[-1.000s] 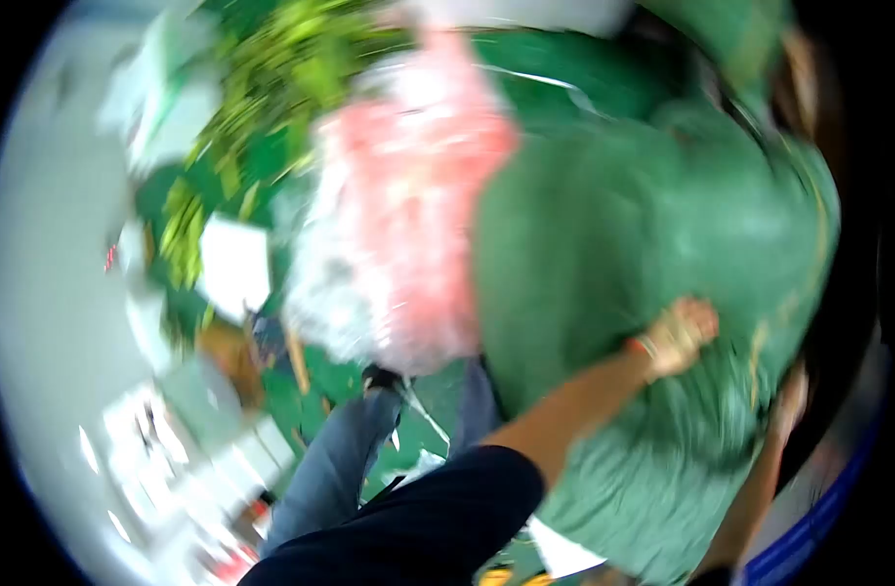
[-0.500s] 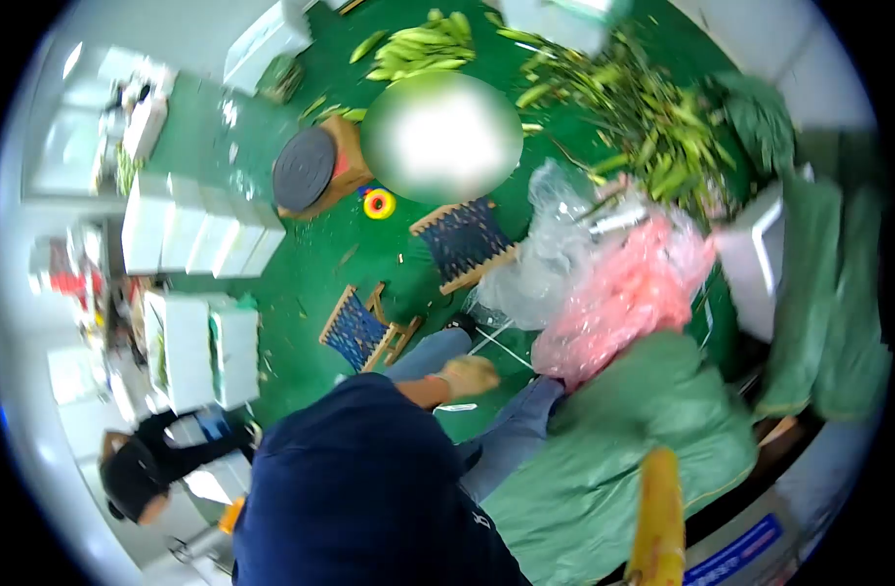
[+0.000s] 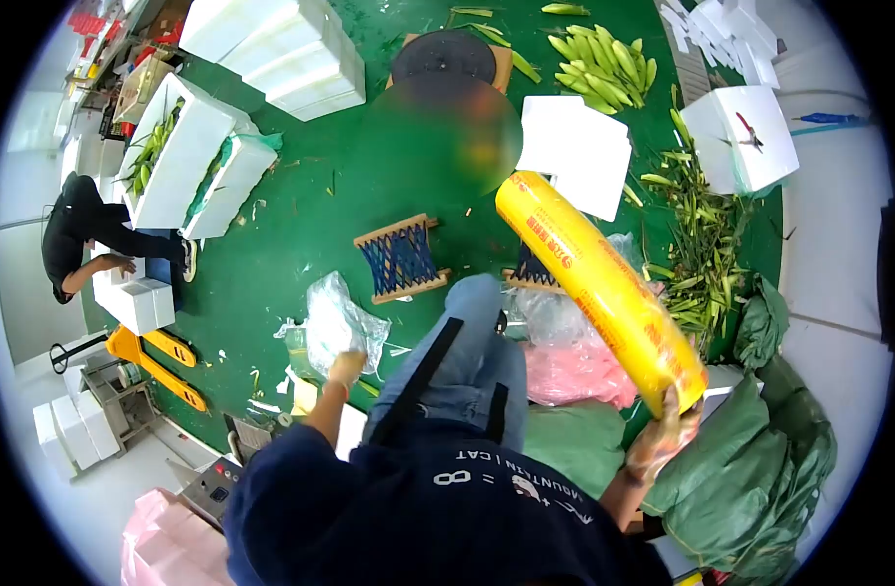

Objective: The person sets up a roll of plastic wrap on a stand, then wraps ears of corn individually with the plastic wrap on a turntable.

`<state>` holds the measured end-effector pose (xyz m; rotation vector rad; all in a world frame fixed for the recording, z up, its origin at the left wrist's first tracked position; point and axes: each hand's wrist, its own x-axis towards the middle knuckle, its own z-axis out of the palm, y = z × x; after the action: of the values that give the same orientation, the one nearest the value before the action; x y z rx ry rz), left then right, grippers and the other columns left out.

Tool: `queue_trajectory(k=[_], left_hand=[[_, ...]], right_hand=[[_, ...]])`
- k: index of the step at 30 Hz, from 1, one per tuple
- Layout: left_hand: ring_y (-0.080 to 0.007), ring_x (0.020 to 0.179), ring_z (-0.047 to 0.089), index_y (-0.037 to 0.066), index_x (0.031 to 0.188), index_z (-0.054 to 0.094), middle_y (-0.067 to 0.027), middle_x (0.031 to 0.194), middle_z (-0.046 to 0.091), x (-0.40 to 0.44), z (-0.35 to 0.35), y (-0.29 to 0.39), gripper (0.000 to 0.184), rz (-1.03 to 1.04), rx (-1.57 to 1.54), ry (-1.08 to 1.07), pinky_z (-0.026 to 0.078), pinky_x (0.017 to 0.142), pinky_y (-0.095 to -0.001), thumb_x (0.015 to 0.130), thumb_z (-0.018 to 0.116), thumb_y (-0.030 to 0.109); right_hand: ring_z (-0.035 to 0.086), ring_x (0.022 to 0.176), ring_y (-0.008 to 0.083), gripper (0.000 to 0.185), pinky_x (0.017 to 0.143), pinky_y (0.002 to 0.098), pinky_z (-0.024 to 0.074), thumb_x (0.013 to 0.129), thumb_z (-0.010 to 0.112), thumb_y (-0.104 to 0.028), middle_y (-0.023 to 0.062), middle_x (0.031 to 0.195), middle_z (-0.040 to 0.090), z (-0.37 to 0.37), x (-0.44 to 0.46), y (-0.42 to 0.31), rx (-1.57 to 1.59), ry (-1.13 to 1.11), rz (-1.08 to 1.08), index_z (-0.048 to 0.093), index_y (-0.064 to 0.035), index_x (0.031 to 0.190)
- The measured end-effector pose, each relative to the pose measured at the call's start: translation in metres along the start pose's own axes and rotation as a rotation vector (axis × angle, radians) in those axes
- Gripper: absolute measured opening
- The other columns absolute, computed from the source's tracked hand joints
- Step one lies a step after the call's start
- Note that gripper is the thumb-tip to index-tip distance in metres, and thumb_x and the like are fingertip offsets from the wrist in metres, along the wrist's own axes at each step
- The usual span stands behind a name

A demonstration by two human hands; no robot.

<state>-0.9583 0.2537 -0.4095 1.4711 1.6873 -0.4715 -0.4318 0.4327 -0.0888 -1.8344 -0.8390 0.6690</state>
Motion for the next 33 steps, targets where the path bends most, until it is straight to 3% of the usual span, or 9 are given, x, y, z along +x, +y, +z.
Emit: queue_trajectory(k=[2, 4, 8, 11, 17, 23, 25, 27, 33], left_hand=[[-0.0337, 0.082, 0.068, 0.008, 0.084, 0.067, -0.0160, 0.085, 0.069, -0.032, 0.033, 0.006, 0.026, -0.084, 0.086, -0.077, 0.052, 0.072, -0.0472, 0.088, 0.049, 0.027], [-0.0133, 0.048, 0.055, 0.010, 0.074, 0.063, -0.0027, 0.059, 0.059, -0.036, 0.088, -0.010, 0.026, -0.495, -0.763, -0.024, 0.048, 0.050, -0.0293, 0.089, 0.052, 0.028], [-0.0167, 0.053, 0.059, 0.007, 0.066, 0.062, -0.0062, 0.062, 0.061, 0.023, 0.086, -0.026, 0.027, -0.412, -0.659, 0.087, 0.047, 0.054, -0.0321, 0.084, 0.054, 0.025], [-0.0392, 0.094, 0.065, 0.004, 0.093, 0.070, -0.0229, 0.097, 0.067, 0.090, -0.099, 0.018, 0.034, -0.422, -0.508, 0.206, 0.051, 0.083, -0.0458, 0.088, 0.049, 0.030], [-0.0355, 0.092, 0.067, 0.010, 0.097, 0.073, -0.0176, 0.096, 0.069, 0.303, -0.365, 0.022, 0.038, -0.415, -0.578, 0.198, 0.052, 0.084, -0.0415, 0.084, 0.057, 0.042], [-0.0329, 0.091, 0.069, 0.006, 0.092, 0.074, -0.0162, 0.095, 0.071, 0.406, -0.226, -0.076, 0.036, -0.067, 0.215, -0.371, 0.054, 0.076, -0.0385, 0.082, 0.061, 0.038], [-0.0258, 0.088, 0.067, 0.009, 0.097, 0.073, -0.0133, 0.092, 0.070, 0.417, -0.065, -0.134, 0.033, 0.310, 0.509, -0.122, 0.051, 0.075, -0.0334, 0.086, 0.062, 0.037], [-0.0252, 0.088, 0.067, 0.009, 0.098, 0.073, -0.0128, 0.092, 0.070, 0.427, -0.085, -0.108, 0.033, -0.225, -0.287, -0.333, 0.051, 0.076, -0.0331, 0.086, 0.061, 0.037], [-0.0232, 0.087, 0.065, 0.009, 0.100, 0.072, -0.0115, 0.091, 0.068, 0.482, -0.095, -0.080, 0.033, -0.537, -0.613, -0.262, 0.050, 0.076, -0.0321, 0.088, 0.061, 0.037]], right_hand=[[0.063, 0.097, 0.0197, 0.045, 0.088, 0.0308, 0.0492, 0.088, 0.062, -0.013, 0.0136, 0.111, 0.064, 0.026, 0.017, -0.012, 0.003, -0.069, 0.084, 0.050, 0.0072, 0.127], [0.063, 0.098, 0.0193, 0.043, 0.088, 0.0302, 0.0497, 0.086, 0.063, -0.003, 0.0127, 0.112, 0.064, 0.063, 0.027, -0.013, 0.079, -0.077, 0.073, 0.051, 0.0057, 0.127], [0.061, 0.104, 0.0204, 0.049, 0.092, 0.0305, 0.0482, 0.083, 0.064, 0.004, 0.0131, 0.117, 0.062, 0.127, 0.045, -0.030, -0.049, -0.140, 0.050, 0.049, 0.0055, 0.130], [0.056, 0.113, 0.0212, 0.052, 0.094, 0.0305, 0.0461, 0.082, 0.063, 0.006, 0.0134, 0.125, 0.058, 0.170, 0.067, -0.036, -0.171, -0.176, 0.070, 0.047, 0.0072, 0.132], [0.059, 0.103, 0.0192, 0.047, 0.091, 0.0305, 0.0471, 0.081, 0.066, 0.002, 0.0109, 0.114, 0.061, 0.312, 0.127, -0.046, -0.055, -0.033, 0.222, 0.051, 0.0050, 0.125], [0.059, 0.106, 0.0205, 0.053, 0.092, 0.0336, 0.0478, 0.084, 0.068, -0.021, 0.0109, 0.117, 0.059, 0.411, 0.214, -0.048, -0.261, -0.032, 0.300, 0.051, 0.0022, 0.128], [0.056, 0.113, 0.0233, 0.045, 0.095, 0.0352, 0.0464, 0.088, 0.062, -0.016, 0.0109, 0.124, 0.056, 0.424, 0.257, -0.030, -0.106, -0.016, 0.331, 0.050, 0.0013, 0.128], [0.050, 0.123, 0.0262, 0.049, 0.103, 0.0388, 0.0429, 0.092, 0.057, -0.007, 0.0112, 0.137, 0.048, 0.450, 0.292, -0.005, -0.670, -0.285, -0.116, 0.044, -0.0006, 0.139], [0.044, 0.131, 0.0300, 0.051, 0.112, 0.0475, 0.0343, 0.093, 0.052, 0.002, 0.0145, 0.145, 0.041, 0.642, 0.479, 0.147, 0.048, -0.531, -0.211, 0.038, 0.0006, 0.142]])
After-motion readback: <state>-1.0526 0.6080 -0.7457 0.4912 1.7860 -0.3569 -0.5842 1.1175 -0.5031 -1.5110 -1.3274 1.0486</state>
